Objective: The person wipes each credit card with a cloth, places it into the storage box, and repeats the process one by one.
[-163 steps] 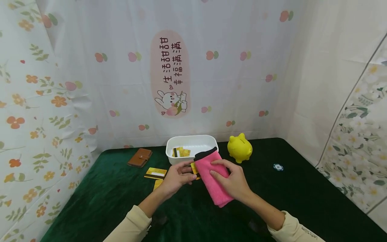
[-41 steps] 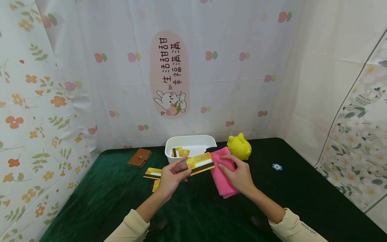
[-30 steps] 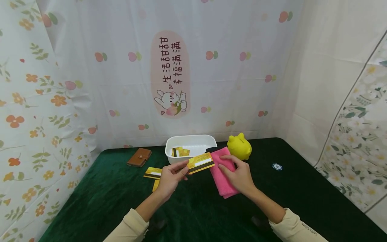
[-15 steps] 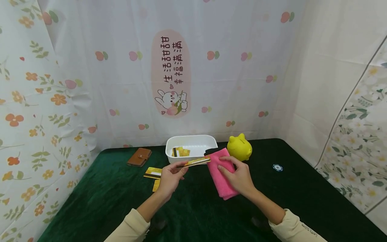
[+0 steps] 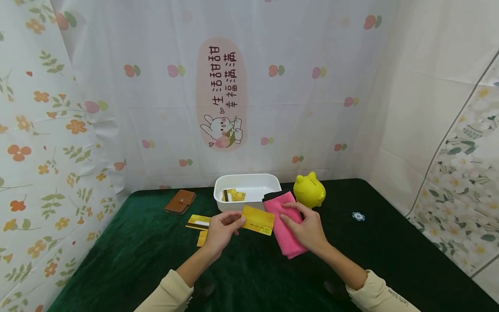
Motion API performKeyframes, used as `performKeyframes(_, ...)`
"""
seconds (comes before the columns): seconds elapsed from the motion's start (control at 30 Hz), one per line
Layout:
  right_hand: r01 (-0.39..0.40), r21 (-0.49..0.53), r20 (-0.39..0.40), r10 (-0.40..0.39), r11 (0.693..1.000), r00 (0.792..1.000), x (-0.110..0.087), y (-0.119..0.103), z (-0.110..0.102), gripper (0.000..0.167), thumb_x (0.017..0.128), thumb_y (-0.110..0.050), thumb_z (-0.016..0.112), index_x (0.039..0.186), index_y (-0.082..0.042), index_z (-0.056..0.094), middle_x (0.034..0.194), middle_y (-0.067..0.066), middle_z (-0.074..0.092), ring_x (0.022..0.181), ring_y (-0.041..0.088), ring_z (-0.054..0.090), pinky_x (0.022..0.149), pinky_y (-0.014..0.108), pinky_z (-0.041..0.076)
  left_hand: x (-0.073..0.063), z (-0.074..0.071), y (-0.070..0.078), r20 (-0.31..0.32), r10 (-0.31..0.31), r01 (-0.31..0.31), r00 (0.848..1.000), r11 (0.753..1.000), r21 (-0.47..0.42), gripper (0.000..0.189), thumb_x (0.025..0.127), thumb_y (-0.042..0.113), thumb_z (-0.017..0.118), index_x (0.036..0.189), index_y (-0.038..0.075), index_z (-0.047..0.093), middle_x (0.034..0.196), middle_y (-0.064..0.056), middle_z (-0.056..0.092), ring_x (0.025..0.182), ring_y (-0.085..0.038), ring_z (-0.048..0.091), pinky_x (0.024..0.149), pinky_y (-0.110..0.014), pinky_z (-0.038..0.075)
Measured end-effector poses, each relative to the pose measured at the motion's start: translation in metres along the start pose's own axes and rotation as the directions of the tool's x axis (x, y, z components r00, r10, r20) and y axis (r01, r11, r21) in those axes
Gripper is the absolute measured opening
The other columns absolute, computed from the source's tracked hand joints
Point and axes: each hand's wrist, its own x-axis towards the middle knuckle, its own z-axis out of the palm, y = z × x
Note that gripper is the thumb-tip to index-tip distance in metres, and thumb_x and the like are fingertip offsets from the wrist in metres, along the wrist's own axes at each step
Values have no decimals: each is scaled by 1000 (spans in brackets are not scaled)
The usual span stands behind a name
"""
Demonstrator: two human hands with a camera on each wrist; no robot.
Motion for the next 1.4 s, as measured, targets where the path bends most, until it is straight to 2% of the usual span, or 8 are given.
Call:
performKeyframes(0.27, 7, 4, -23, -7, 1000, 1000, 1, 3, -2, 24, 88, -14, 76, 112, -12, 70, 96, 8, 67, 68, 18, 59, 56, 27, 52, 1, -1, -1, 73, -74, 80, 995, 994, -79, 42, 96, 3, 64, 137, 0, 54, 109, -13, 67, 88, -17, 64, 78, -30, 57)
performKeyframes(0.6, -15, -16, -43, 14, 1000, 999, 2, 3, -11, 26, 88, -13, 77, 113, -10, 70, 96, 9, 66, 68, 19, 59, 56, 27, 52, 3, -2, -3, 126, -132, 154, 983, 971, -184, 45, 96, -1, 61, 139, -1, 48, 112, -14, 67, 90, -18, 67, 78, -28, 58)
performKeyframes(1.07, -13, -19, -59, 12, 1000, 998, 1, -2, -13, 27, 89, -11, 75, 114, -9, 69, 95, 10, 65, 66, 15, 57, 55, 26, 51, 4, -3, -7, 161, -111, 146, 981, 963, -225, 46, 95, 3, 65, 137, -2, 49, 109, -12, 70, 85, -17, 69, 76, -28, 58)
performKeyframes(1.13, -21, -18, -59, 20, 1000, 998, 0, -7, -12, 27, 88, -7, 75, 115, -7, 68, 93, 11, 65, 64, 15, 57, 54, 26, 50, 4, -3, -7, 159, -107, 142, 981, 964, -226, 45, 95, 3, 65, 137, -1, 50, 110, -12, 70, 84, -17, 69, 76, -28, 58)
performKeyframes(1.3, -26, 0, -38, 26, 1000, 999, -4, -41, -13, 25, 87, 1, 73, 112, 1, 67, 91, 16, 64, 63, 14, 57, 54, 26, 51, 3, -4, -8, 141, -99, 128, 985, 968, -215, 44, 94, 6, 66, 136, 0, 52, 112, -12, 70, 84, -18, 69, 76, -29, 58)
performKeyframes(1.4, -19, 23, -27, 20, 1000, 999, -6, -37, -8, 26, 87, 0, 73, 112, 0, 67, 93, 15, 65, 64, 14, 57, 55, 26, 52, 2, -4, -7, 126, -94, 119, 988, 971, -207, 43, 95, 7, 66, 135, 0, 53, 113, -13, 69, 84, -19, 69, 76, -29, 58)
